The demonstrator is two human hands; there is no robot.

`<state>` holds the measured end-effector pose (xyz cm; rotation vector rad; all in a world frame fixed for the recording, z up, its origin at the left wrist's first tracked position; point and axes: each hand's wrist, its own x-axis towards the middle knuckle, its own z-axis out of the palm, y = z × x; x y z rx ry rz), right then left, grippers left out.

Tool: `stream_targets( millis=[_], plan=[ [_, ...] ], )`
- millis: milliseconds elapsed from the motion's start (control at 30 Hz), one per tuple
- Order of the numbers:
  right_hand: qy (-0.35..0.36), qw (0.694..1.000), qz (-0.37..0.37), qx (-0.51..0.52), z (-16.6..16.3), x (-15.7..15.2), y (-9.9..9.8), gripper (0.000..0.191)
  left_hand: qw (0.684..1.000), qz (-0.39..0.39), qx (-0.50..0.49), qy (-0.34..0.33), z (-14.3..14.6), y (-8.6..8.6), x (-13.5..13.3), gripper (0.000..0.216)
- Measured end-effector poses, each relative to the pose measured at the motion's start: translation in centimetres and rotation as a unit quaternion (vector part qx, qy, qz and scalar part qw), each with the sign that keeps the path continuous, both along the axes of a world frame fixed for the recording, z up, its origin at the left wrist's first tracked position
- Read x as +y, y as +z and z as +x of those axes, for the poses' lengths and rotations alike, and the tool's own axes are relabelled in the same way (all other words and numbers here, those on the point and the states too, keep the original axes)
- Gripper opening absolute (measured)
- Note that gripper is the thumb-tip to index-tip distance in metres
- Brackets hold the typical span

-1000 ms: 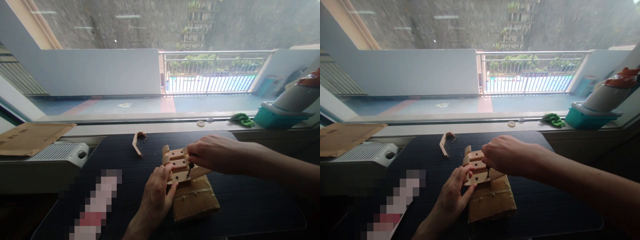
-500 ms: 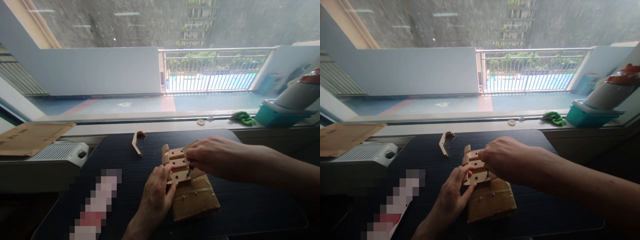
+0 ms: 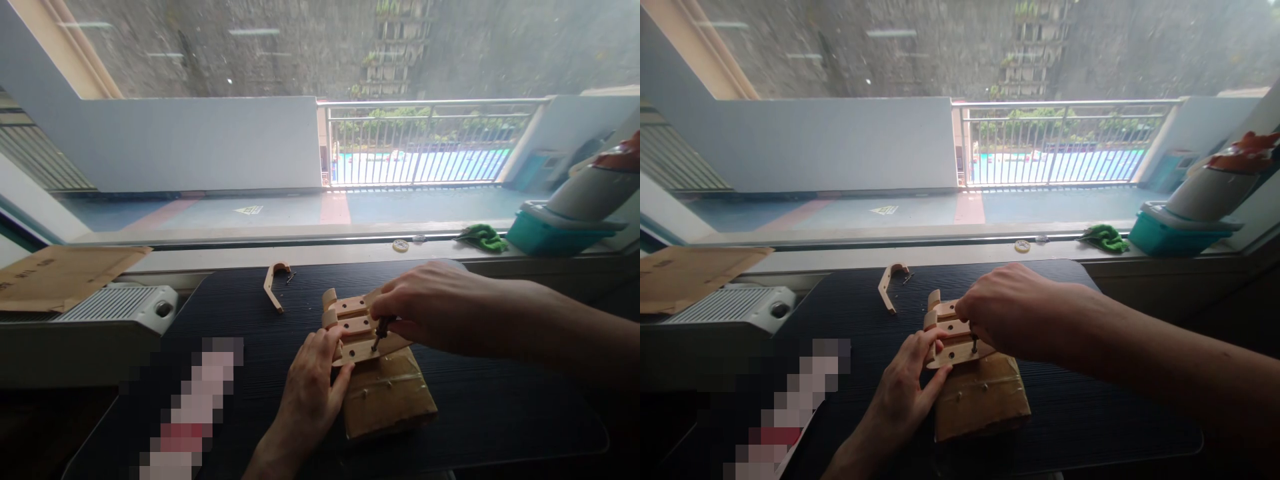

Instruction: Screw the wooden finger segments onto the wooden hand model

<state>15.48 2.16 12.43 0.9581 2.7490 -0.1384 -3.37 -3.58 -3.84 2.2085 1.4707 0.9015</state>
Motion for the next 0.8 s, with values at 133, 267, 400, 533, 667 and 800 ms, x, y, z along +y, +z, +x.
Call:
stream_targets(
  millis=[133, 267, 400, 533, 667, 800],
  plan=[
    [0.038, 0.999, -0.022, 0.019, 0.2, -0.2, -0.1, 0.017, 1.000, -0.008, -0.001, -0.004, 0.0, 0.0, 0.0, 0.041],
    [0.039, 0.998, -0.021, 0.036, 0.4, -0.2, -0.8, 0.017, 1.000, -0.013, -0.005, -0.008, 0.0, -0.1, 0.1, 0.041],
    [0.006, 1.000, -0.004, 0.013, 0.5, 0.1, -1.4, 0.017, 1.000, -0.010, -0.009, -0.007, 0.0, -0.2, 0.2, 0.041],
    [-0.004, 1.000, 0.012, -0.002, 0.2, 0.1, -1.4, 0.017, 1.000, -0.012, -0.011, -0.006, 0.0, -0.2, 0.2, 0.041],
    [-0.006, 1.000, 0.023, -0.004, 0.1, -0.1, -0.6, 0.013, 1.000, -0.009, -0.012, -0.004, 0.0, -0.2, 0.1, 0.043],
    [0.021, 1.000, 0.019, 0.003, 0.2, -0.4, -0.2, 0.013, 1.000, -0.011, -0.011, -0.006, 0.0, -0.3, 0.1, 0.043]
  ],
)
